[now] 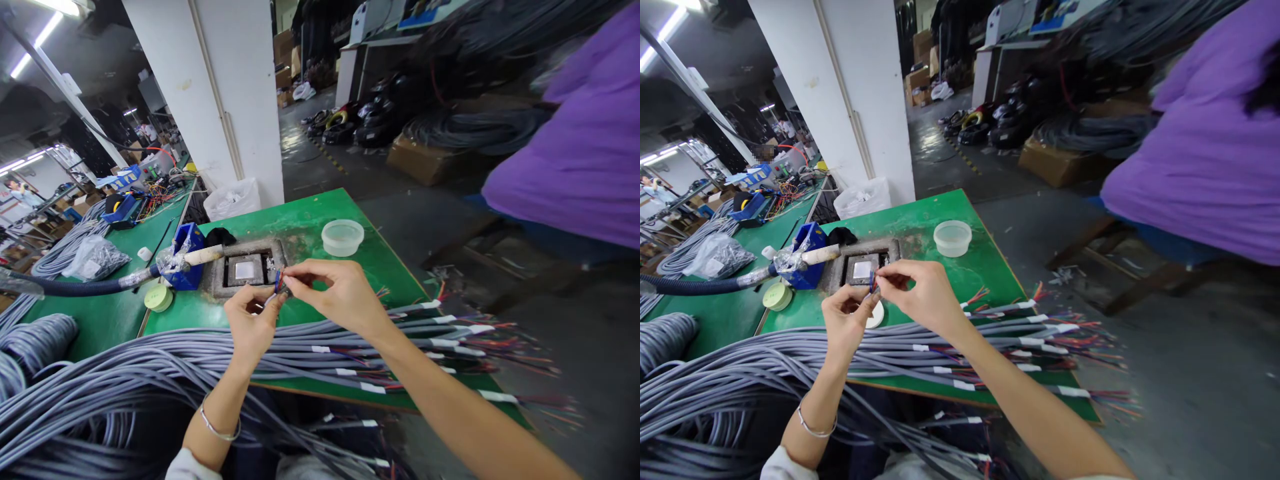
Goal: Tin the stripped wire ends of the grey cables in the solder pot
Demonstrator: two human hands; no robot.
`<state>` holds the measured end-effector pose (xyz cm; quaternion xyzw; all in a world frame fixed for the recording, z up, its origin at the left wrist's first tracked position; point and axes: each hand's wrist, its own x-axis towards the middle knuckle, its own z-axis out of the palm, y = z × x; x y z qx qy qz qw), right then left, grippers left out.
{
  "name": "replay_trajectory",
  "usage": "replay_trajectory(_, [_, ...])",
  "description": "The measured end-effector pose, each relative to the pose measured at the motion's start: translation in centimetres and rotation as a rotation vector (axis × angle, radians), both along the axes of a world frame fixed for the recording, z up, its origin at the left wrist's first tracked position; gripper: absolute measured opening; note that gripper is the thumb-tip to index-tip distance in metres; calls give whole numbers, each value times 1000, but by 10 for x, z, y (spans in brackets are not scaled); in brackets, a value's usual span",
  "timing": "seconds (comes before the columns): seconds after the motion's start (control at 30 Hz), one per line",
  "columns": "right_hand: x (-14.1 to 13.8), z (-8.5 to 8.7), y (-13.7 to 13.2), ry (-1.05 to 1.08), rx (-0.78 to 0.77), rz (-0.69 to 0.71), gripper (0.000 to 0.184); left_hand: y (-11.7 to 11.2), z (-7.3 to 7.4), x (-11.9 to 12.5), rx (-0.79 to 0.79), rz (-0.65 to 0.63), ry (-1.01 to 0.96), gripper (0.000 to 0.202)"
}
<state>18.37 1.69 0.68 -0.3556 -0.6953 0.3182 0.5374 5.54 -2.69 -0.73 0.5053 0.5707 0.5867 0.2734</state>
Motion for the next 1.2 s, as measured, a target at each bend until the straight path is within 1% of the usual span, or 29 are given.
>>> replay_trajectory(0.17, [0, 2, 0, -24, 18, -21, 16, 2, -4, 1, -3, -6, 13, 15])
replay_trajectory(0.33, [-1, 2, -2, -56, 41, -50, 15, 4, -6, 1, -25, -27, -50, 21])
replay_trajectory(0.43, [-2, 0, -1, -41, 15, -37, 14, 3, -6, 1, -18, -46, -72, 20])
replay_trajectory(0.67, [-1, -4, 2, 46, -49, 4, 16, 3, -8, -1, -36, -39, -57, 24])
replay_trajectory(0.8, [-1, -2, 2, 43, -55, 25, 15, 4, -10, -2, -47, -55, -57, 23])
replay_trajectory(1.2, [2, -3, 4, -7, -57, 23, 14, 5, -10, 2, -55, -65, -42, 20])
